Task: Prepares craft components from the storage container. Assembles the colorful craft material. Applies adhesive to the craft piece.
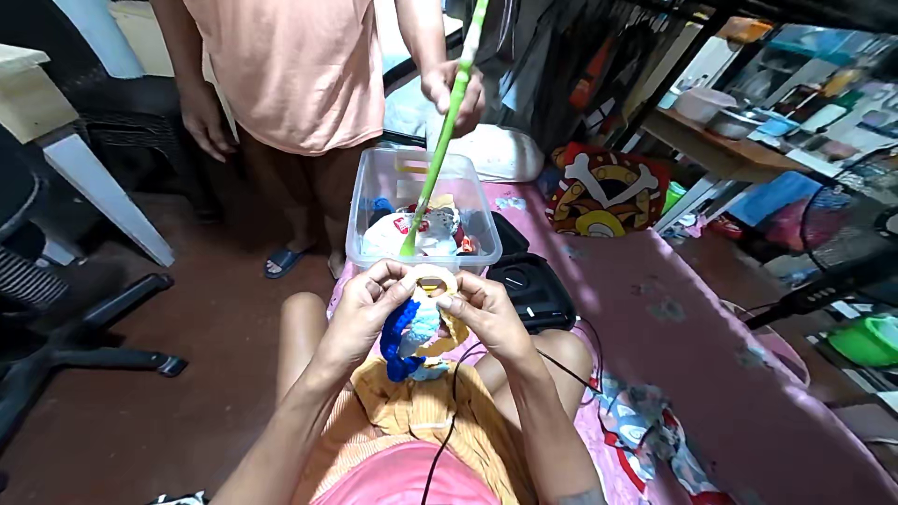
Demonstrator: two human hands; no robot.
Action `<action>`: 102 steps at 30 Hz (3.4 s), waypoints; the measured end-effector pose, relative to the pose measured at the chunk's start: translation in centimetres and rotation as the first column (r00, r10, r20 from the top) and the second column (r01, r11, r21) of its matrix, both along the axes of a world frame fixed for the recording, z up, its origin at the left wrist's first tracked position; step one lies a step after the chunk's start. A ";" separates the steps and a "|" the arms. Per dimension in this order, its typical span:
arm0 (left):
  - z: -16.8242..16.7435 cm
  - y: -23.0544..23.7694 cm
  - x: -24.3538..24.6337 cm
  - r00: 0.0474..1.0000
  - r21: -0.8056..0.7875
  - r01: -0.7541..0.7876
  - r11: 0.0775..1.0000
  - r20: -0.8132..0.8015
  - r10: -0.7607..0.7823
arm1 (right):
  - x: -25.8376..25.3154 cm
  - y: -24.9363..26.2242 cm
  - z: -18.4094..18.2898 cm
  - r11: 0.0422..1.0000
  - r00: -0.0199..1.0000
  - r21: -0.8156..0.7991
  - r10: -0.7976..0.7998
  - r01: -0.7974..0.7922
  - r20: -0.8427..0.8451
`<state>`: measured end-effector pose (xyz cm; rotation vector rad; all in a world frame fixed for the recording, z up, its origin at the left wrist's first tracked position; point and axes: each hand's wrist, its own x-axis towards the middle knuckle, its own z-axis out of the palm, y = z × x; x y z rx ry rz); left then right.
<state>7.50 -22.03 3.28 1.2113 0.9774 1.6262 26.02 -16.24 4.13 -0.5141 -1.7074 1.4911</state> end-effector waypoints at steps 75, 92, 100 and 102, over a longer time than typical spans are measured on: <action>-7.3 -5.5 -1.9 0.932 -0.245 0.073 0.967 -0.329 -0.154 | -1.1 -4.1 -9.4 0.968 0.985 -0.247 0.075 -0.035 0.152; -7.9 -4.3 -1.8 0.923 -0.268 0.071 0.961 -0.348 -0.165 | -1.2 -3.4 -10.4 0.952 0.987 -0.305 0.069 -0.022 0.146; -5.8 -2.6 -1.1 0.949 -0.194 -0.009 0.981 -0.310 -0.053 | -0.8 -1.4 -7.3 0.966 0.994 -0.259 0.014 0.014 0.106; -4.7 -2.1 -0.9 0.954 -0.156 -0.018 0.988 -0.299 -0.029 | -0.6 -0.8 -6.1 0.977 0.995 -0.210 -0.001 0.023 0.103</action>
